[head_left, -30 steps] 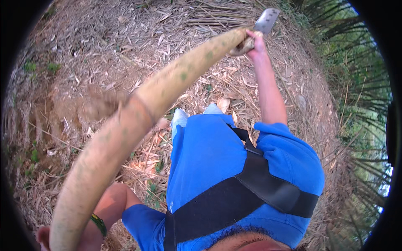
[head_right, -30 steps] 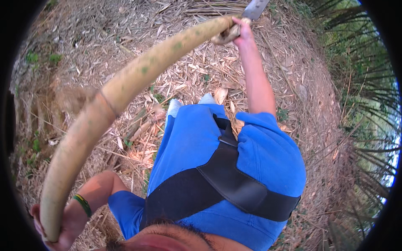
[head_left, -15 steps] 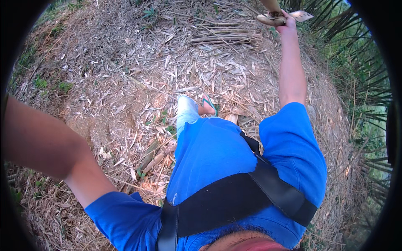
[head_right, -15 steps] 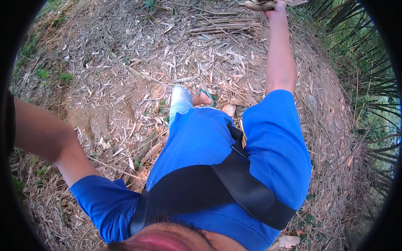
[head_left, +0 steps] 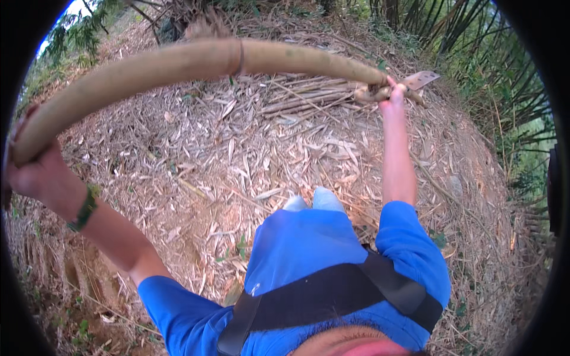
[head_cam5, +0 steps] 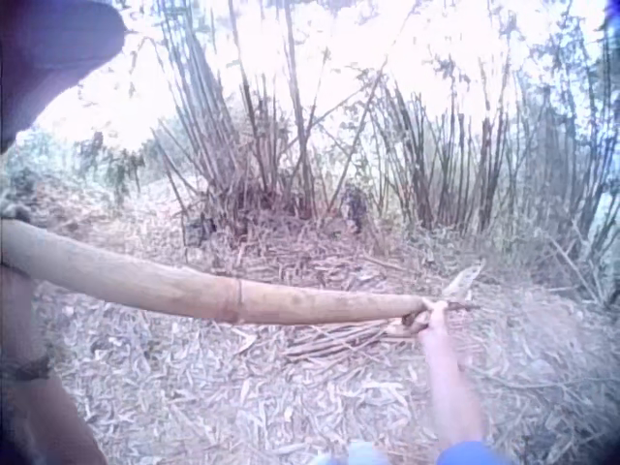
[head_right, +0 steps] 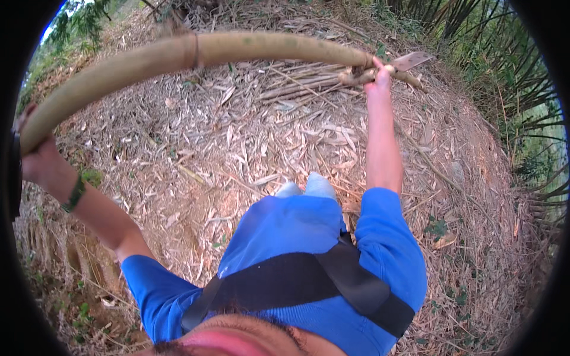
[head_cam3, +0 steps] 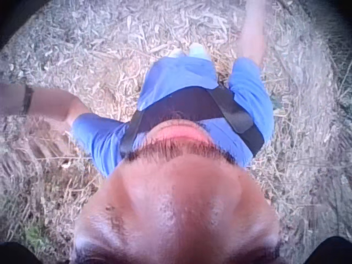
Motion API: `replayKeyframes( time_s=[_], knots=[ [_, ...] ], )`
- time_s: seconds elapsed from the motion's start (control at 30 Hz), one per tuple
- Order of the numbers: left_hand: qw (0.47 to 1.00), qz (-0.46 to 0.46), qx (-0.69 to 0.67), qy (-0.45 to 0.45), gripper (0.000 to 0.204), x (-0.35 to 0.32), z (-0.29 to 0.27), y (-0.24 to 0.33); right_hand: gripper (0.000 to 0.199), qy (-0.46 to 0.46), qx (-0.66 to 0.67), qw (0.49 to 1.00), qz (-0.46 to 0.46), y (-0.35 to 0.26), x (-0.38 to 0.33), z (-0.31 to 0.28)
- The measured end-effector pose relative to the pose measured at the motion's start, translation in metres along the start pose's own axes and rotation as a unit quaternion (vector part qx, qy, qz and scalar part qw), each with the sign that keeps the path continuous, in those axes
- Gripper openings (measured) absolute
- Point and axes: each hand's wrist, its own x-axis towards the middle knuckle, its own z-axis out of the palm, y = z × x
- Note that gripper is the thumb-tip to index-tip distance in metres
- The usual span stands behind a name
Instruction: The person trims small branches and nodes off a long bamboo stalk using a machete, then sits on the ground to further handle the bamboo pieces.
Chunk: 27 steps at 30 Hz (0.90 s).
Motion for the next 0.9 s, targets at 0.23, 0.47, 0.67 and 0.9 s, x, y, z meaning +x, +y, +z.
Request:
replayKeyframes(
  time_s=[0.23, 0.47, 0.67, 0.9],
  knots=[
    [0.99, -0.065, -0.113, 0.061, 0.021, 0.018, -0.041, -0.154, 0.025, 0.048, 0.014, 0.999, -0.013, 0.005, 0.091, -0.056],
    [0.971, -0.112, -0.144, 0.152, 0.032, -0.037, -0.029, -0.333, 0.027, 0.111, 0.019, 0.993, -0.047, 0.027, 0.189, -0.135],
    [0.948, -0.186, -0.144, 0.213, 0.028, -0.057, -0.052, -0.492, 0.039, 0.283, -0.036, 0.958, -0.034, 0.045, 0.245, -0.172],
    [0.957, -0.204, -0.137, 0.156, 0.023, -0.005, -0.053, -0.603, 0.028, 0.258, -0.143, 0.951, 0.089, 0.033, 0.307, -0.203]
  ],
)
